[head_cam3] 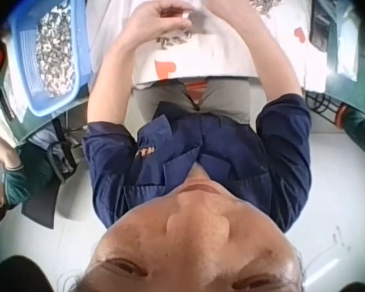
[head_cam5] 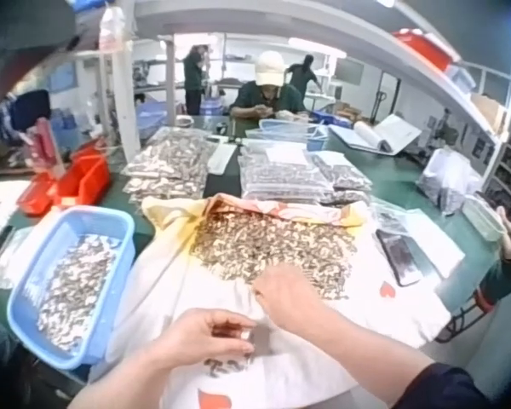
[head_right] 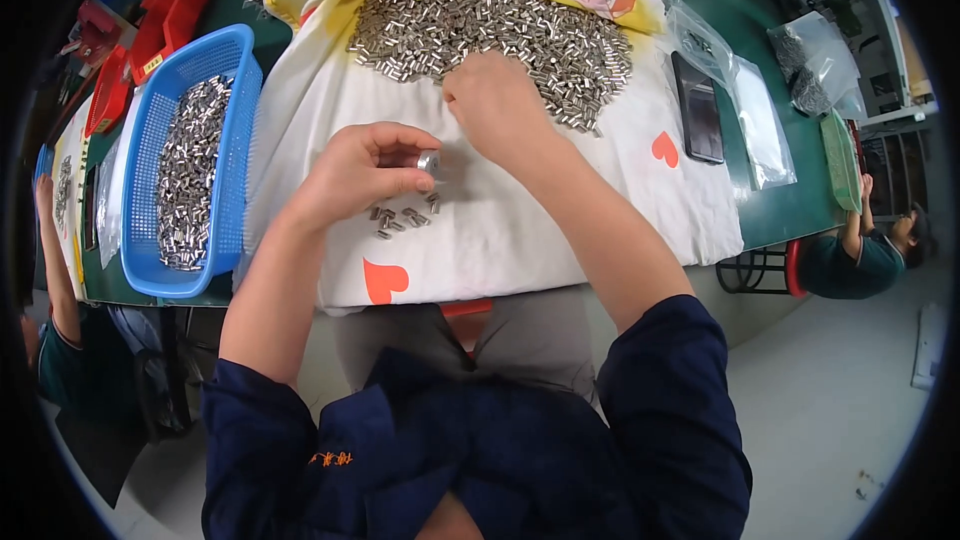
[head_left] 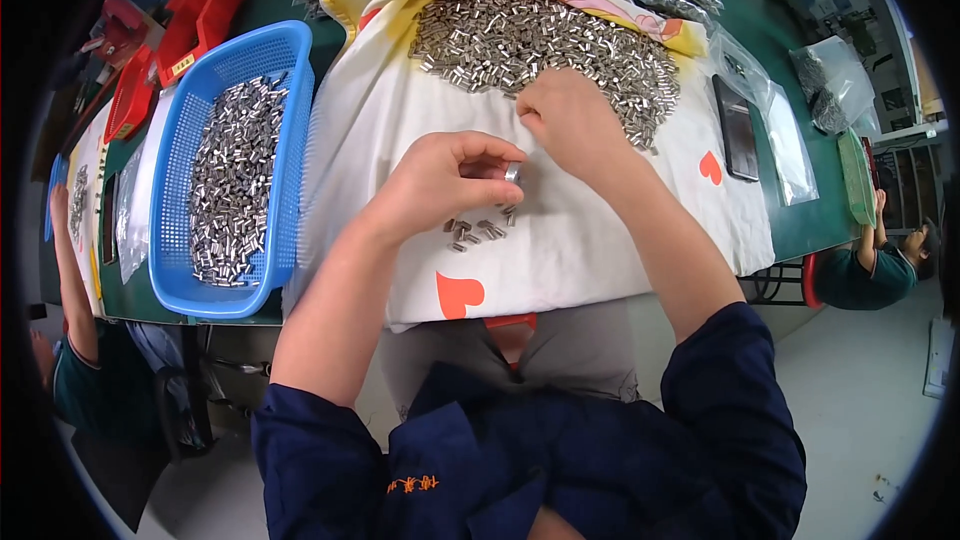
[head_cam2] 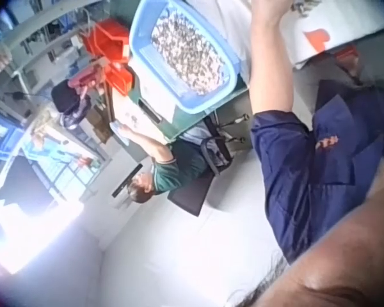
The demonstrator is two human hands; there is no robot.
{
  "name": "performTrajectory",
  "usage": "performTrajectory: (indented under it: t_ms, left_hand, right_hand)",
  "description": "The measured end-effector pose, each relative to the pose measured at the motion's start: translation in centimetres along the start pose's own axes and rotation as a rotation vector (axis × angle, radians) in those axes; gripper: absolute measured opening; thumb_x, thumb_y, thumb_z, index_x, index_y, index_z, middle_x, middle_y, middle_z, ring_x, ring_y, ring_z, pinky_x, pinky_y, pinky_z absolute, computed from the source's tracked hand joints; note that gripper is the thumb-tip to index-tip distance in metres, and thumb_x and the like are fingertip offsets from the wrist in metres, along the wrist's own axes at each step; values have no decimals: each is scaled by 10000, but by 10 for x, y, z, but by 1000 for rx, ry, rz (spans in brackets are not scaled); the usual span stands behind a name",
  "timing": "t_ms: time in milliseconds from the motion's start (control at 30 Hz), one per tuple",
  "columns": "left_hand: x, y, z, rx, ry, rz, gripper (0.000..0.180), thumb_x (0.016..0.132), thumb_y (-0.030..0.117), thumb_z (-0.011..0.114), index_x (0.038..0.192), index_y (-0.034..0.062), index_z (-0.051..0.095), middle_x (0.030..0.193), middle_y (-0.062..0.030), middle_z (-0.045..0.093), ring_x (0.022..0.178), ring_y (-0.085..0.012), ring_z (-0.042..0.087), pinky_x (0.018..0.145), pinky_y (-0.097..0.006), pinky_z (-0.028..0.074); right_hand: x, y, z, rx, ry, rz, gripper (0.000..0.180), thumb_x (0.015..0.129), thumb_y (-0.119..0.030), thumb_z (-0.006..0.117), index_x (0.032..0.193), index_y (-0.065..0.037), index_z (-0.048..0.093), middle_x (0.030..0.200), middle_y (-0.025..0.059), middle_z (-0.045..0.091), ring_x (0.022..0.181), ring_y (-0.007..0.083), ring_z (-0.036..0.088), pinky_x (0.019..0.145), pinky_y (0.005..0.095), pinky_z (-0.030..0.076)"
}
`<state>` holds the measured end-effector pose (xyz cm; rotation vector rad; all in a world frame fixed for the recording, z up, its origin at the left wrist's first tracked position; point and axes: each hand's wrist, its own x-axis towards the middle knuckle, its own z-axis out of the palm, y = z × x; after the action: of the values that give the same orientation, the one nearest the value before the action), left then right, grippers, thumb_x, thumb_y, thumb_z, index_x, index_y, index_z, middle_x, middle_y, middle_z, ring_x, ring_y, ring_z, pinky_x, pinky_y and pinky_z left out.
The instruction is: Sorting small metal components on a workbench and placing them into a small cylindrical holder.
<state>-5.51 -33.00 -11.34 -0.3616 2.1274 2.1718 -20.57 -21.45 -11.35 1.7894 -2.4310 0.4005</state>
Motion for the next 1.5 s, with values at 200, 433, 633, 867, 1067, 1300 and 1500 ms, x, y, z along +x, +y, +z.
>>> performTrajectory:
  t_ms: [200,433,633,867,1067,1300,1500]
  left_hand:
    - [2,-2,-5,-196,110,13,333,708,-16,647,1029,-13,558,875,-39,602,785,-83,568,703,-203,465]
    - [6,-3,-6,-332,154,52,355,711,-27,640,1053,-23,544,898,-60,601,805,-102,572,741,-220,470]
    - [7,-7,-5,-263,181,58,332,709,-16,655,1030,-20,568,878,-53,604,784,-91,569,728,-207,466]
    - [5,-6,-4,-182,228,71,332,714,13,669,1029,-24,572,849,-45,610,760,-83,568,701,-199,467]
    - [4,-6,-5,-210,196,67,337,711,14,672,1026,-39,566,876,-73,622,774,-95,581,694,-210,474]
    - [1,0,-2,-213,108,5,330,708,-4,666,1023,-31,571,848,-48,618,759,-86,579,676,-196,472]
    - [2,2,2,-122,42,-31,308,703,0,671,1000,-11,590,794,-3,588,719,-51,548,648,-176,455]
  right_hand:
    - [-12,-15,-21,885,67,408,80,778,-67,567,828,-20,608,805,32,605,739,115,556,664,241,441]
    - [-24,-22,-25,1065,-32,309,95,737,-36,601,828,-16,618,783,10,611,724,74,542,674,213,439]
    - [-25,-26,-19,901,40,204,86,692,-25,607,778,-26,602,742,43,604,704,123,567,647,240,449]
    - [-26,-35,-7,483,334,-54,74,667,-22,602,727,-46,567,702,70,571,686,222,549,610,301,452]
    - [-24,-25,-18,882,63,206,106,680,-40,631,772,-25,582,710,35,590,646,133,552,606,261,445]
    - [-20,-5,-15,974,-34,351,108,711,-97,625,801,-36,619,694,16,597,619,83,534,584,224,434]
    - [-19,9,0,524,170,396,97,732,-136,577,773,-55,612,721,98,598,667,237,574,606,326,450]
